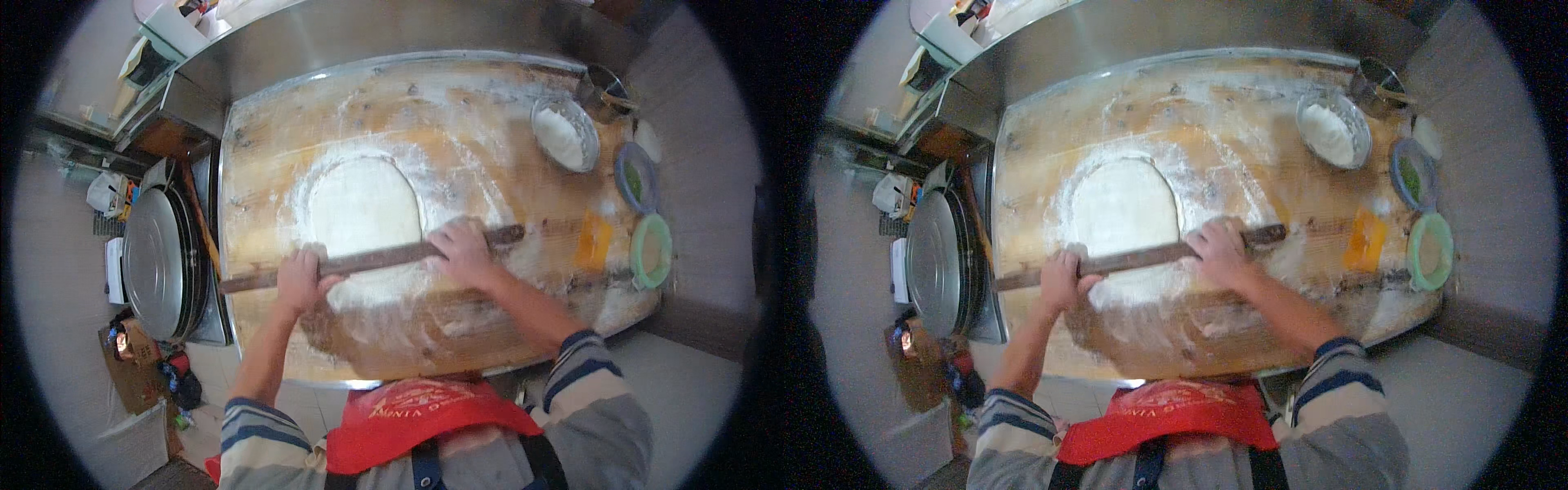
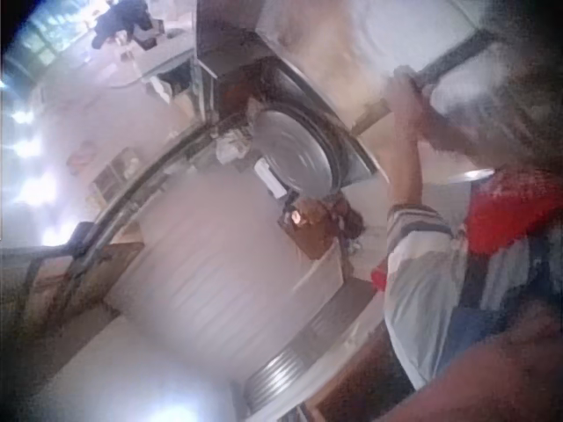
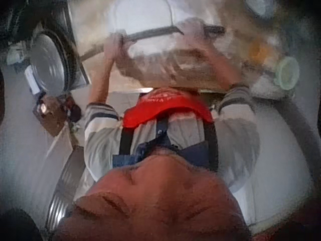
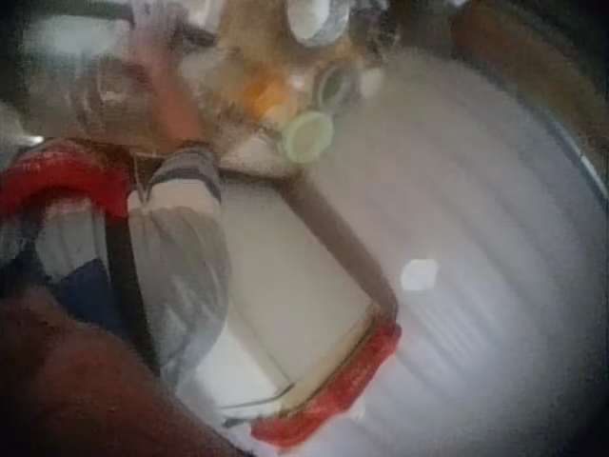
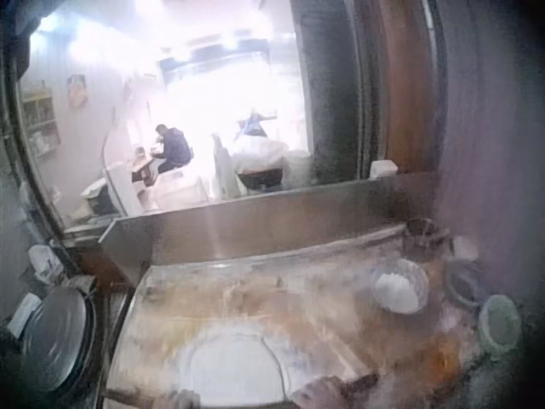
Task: The person kneads and rolls out dough on a floured wooden board using a long rolling pin. They then transfer the flattened dough to a hot griddle, spread oil over it, and cook it.
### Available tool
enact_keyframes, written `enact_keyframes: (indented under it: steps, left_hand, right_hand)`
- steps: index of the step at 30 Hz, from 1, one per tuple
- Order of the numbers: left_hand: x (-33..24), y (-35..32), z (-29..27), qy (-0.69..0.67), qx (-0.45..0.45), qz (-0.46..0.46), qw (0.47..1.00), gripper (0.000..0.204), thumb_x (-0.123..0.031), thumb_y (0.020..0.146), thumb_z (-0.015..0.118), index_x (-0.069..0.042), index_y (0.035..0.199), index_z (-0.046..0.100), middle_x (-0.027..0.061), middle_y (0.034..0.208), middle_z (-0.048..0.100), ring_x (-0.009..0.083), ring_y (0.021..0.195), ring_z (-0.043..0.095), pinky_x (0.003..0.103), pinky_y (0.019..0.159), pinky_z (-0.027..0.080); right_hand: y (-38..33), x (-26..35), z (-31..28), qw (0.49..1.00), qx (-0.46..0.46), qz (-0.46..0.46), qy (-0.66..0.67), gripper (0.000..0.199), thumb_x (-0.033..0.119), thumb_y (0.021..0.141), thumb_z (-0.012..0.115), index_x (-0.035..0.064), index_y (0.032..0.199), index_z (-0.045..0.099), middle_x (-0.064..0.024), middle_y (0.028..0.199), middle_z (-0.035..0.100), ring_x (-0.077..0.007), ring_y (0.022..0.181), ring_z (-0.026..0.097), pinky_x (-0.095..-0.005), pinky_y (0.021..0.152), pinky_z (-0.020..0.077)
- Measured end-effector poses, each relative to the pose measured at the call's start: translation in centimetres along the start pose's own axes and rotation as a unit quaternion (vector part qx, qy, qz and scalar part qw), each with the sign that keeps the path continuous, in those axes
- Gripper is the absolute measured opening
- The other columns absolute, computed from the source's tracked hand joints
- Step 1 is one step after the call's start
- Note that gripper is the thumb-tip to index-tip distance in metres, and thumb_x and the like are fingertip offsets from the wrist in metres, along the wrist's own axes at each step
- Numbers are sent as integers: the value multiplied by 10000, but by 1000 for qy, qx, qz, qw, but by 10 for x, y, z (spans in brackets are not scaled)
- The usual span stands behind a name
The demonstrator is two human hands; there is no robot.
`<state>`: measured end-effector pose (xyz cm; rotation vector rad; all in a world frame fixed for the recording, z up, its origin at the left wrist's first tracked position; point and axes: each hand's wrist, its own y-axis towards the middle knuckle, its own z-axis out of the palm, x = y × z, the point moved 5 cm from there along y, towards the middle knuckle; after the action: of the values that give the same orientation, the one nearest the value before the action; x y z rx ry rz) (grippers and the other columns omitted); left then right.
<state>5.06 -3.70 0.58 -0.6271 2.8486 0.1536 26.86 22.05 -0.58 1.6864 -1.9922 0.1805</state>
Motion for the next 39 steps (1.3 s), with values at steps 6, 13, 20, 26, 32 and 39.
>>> enact_keyframes:
  steps: [6,13,20,26,32,39]
  left_hand:
    - [-18,-12,-5,19,4,7,1000,658,-662,774,699,-28,895,569,162,853,587,385,831,580,496,728,456]
    - [30,36,-6,41,61,70,995,462,-514,897,648,-54,861,622,164,761,608,367,692,601,477,604,464]
    - [12,245,-69,-16,-48,412,910,291,-315,899,617,-52,774,610,142,797,603,353,791,600,485,743,467]
    - [10,263,22,-80,1,482,873,254,-271,920,575,-48,987,677,145,963,635,355,935,602,469,832,463]
    - [-4,260,13,-106,-19,473,875,247,-251,885,576,-70,1011,690,133,923,647,354,906,610,465,803,472]
    - [-24,282,12,-111,-14,495,862,271,-248,851,562,-67,1010,687,143,919,653,368,901,614,471,796,466]
  right_hand:
    - [-18,17,-11,999,19,20,-36,407,370,761,786,135,1069,660,-82,1010,584,-309,1007,550,-467,854,417]
    - [-33,49,-7,993,0,112,21,415,324,778,786,99,1094,640,-124,1031,607,-341,999,577,-491,836,455]
    - [-26,160,51,912,-107,359,168,493,298,820,765,19,1176,570,-204,1050,601,-414,957,593,-531,831,476]
    - [-21,177,102,906,-118,400,71,458,229,816,754,7,1170,567,-217,1028,590,-422,945,588,-537,807,471]
    - [-29,174,84,870,-137,458,121,382,220,790,761,16,1073,605,-213,985,586,-422,926,572,-550,783,450]
    - [-33,156,73,867,-150,455,137,344,229,792,763,27,1024,608,-206,966,588,-417,910,574,-550,778,448]
